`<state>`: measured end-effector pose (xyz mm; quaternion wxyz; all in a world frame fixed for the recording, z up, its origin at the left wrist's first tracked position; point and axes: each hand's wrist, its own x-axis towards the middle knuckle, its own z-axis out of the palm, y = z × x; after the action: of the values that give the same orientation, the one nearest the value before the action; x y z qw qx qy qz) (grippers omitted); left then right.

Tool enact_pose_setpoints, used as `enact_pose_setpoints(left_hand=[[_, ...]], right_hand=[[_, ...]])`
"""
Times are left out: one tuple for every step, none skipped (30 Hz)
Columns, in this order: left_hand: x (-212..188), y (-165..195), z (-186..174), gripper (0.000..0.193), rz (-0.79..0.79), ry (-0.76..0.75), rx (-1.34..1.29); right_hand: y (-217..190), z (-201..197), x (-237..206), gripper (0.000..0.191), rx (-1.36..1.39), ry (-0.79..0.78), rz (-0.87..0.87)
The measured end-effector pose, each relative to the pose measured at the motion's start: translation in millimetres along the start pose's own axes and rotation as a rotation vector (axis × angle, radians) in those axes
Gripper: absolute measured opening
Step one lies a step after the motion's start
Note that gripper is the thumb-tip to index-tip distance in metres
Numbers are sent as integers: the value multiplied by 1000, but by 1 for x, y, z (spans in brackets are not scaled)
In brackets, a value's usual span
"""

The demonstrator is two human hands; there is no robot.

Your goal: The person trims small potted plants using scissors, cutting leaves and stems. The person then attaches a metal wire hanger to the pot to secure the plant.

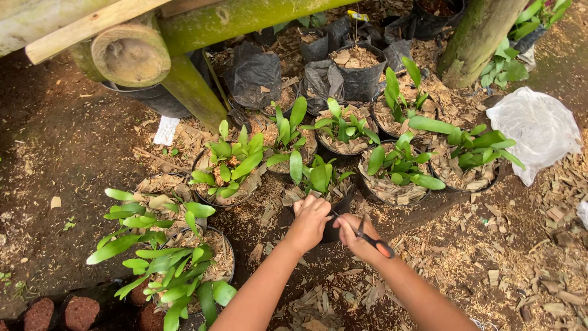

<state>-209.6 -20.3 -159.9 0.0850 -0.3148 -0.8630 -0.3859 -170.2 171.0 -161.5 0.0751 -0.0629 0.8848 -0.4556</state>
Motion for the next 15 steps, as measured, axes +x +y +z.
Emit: enact_pose_setpoints(left_hand=[[0,-1,1,13,-11,2,0],[1,-1,1,12,-11,10,7],[1,-1,2,12,-14,16,12],[1,-1,2,11,-15,20,18],[0,0,3,12,-7,29,16],[0,0,3,14,2,37,15],[0,0,3,17,9,47,13],[-1,1,3,17,5,27,12],[-2,0,2,17,2,7,13],[-1,0,1,17,-4,-4,13],[-1,-1,0,16,11,14,4],[-1,-3,-2,16,29,29,-3],[-2,-3,-4,16,49,32,-13],[-4,-3,-6,12,-13,-36,-18],[-1,-4,-6,9,-75,-97,-24]], right_hand=[[1,14,-1,39,234,41,162],[1,27,0,41,439,112,210],[1,39,0,44,644,181,261],[0,50,-1,46,851,254,312],[0,61,-1,46,1055,311,324],[-1,70,-1,46,1262,368,332],[0,74,-1,46,1466,423,340],[1,77,-3,46,1406,431,334],[2,80,-3,45,1348,440,327],[1,80,-3,45,1284,441,317],[3,79,-3,45,1218,437,306],[4,75,-1,45,1157,434,293],[3,71,0,45,1101,440,287],[3,66,-1,42,848,351,129],[4,52,2,40,584,258,-26]])
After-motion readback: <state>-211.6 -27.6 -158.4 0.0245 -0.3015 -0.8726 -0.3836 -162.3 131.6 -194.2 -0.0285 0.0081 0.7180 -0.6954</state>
